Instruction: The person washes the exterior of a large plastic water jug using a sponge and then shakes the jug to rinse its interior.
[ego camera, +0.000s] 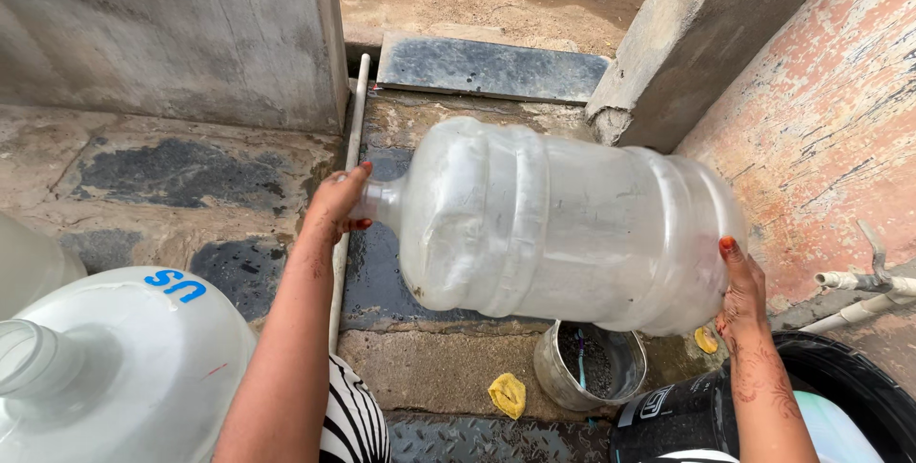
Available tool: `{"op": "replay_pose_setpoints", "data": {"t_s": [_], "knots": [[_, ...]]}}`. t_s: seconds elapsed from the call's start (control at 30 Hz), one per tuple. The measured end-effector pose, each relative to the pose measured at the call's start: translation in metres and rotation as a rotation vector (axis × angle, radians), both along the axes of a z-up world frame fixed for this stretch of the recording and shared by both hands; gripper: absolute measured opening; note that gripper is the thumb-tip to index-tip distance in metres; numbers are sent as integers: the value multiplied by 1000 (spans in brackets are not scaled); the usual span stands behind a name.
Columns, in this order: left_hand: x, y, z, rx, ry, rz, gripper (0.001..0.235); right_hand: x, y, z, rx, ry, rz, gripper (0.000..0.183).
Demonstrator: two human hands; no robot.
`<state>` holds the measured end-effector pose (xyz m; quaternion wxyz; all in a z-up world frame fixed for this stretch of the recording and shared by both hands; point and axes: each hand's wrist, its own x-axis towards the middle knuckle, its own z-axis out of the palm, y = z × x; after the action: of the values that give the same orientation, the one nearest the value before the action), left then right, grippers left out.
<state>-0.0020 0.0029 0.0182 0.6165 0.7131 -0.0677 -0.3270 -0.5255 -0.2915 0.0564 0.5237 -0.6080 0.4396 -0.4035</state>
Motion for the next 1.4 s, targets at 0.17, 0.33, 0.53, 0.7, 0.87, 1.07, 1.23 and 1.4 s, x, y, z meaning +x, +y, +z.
{"op": "replay_pose_setpoints", "data": {"t_s": [0.17,0.33,0.53,0.7,0.87,1.07,1.23,1.4], "knots": [[10,-4,-23,123,48,-60,61,-1,-11,-14,48,51,-3,97],[8,5,9,-140,-145,-100,57,-17,-4,4,-194,-84,82,97],[-1,19,40,-289,-57,-205,58,-23,26,65,-342,-224,269,112],[14,-14,-36,38,65,78,61,-2,22,39,-303,62,103,101],[31,-19,-72,204,84,-22,40,-2,6,7,-89,93,95,93],[14,-5,-10,-96,-125,-10,29,-12,5,16,-251,-55,149,93],[-6,11,38,-577,-76,-86,37,-20,27,64,-356,-403,162,106],[-9,1,3,-55,99,-214,58,3,21,33,-224,-200,97,128]]}}
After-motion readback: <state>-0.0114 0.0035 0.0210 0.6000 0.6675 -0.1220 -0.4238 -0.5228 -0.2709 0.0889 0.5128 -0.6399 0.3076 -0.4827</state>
